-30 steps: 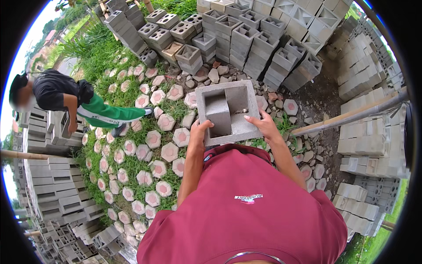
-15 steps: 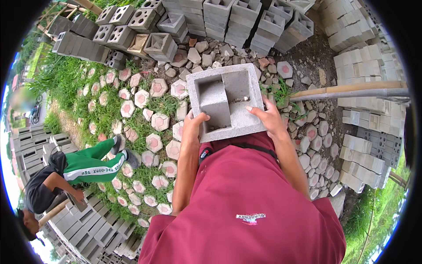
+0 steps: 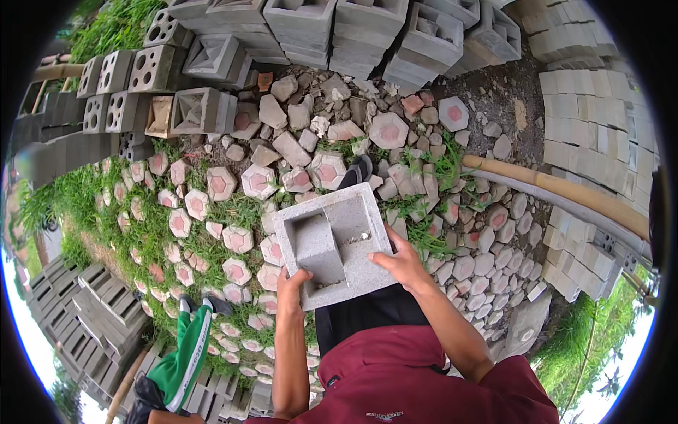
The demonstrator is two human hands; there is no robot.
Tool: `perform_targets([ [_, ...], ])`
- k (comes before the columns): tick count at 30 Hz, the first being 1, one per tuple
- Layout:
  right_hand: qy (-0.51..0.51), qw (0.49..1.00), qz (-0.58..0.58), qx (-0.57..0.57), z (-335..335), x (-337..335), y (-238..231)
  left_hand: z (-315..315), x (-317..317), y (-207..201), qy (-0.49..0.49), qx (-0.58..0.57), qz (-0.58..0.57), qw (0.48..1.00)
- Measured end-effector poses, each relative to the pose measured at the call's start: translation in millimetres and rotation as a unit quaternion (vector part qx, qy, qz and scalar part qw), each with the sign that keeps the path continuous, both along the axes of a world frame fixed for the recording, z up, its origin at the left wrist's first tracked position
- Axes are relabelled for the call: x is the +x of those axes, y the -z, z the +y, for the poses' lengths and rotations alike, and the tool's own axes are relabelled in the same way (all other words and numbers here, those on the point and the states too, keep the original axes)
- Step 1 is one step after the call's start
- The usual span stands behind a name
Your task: The person picks up a concrete block from a stack, carries it across an outdoor area with stones on the ground, and places it onto another stack.
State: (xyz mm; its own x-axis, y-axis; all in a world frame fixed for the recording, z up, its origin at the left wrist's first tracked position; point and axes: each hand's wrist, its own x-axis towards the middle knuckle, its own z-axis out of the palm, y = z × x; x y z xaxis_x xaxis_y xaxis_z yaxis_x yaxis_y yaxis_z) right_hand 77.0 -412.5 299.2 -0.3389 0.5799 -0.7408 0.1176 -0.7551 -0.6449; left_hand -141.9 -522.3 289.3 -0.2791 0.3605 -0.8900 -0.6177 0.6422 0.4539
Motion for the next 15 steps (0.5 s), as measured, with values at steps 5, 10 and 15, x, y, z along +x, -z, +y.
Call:
perform_targets([
  [5, 0.032, 0.997, -0.057, -0.038, 50, 13, 56, 75, 8, 48, 0.034, -0.075, -0.012, 0.996],
  [10, 0.074, 0.995, -0.065, -0.032, 88, 40, 86, 130, 20, 77, 0.067, -0.08, -0.047, 0.993],
  [15, 0.133, 0.986, -0.07, -0.074, 124, 55, 81, 195, 33, 71, 0.118, -0.065, -0.042, 0.99],
])
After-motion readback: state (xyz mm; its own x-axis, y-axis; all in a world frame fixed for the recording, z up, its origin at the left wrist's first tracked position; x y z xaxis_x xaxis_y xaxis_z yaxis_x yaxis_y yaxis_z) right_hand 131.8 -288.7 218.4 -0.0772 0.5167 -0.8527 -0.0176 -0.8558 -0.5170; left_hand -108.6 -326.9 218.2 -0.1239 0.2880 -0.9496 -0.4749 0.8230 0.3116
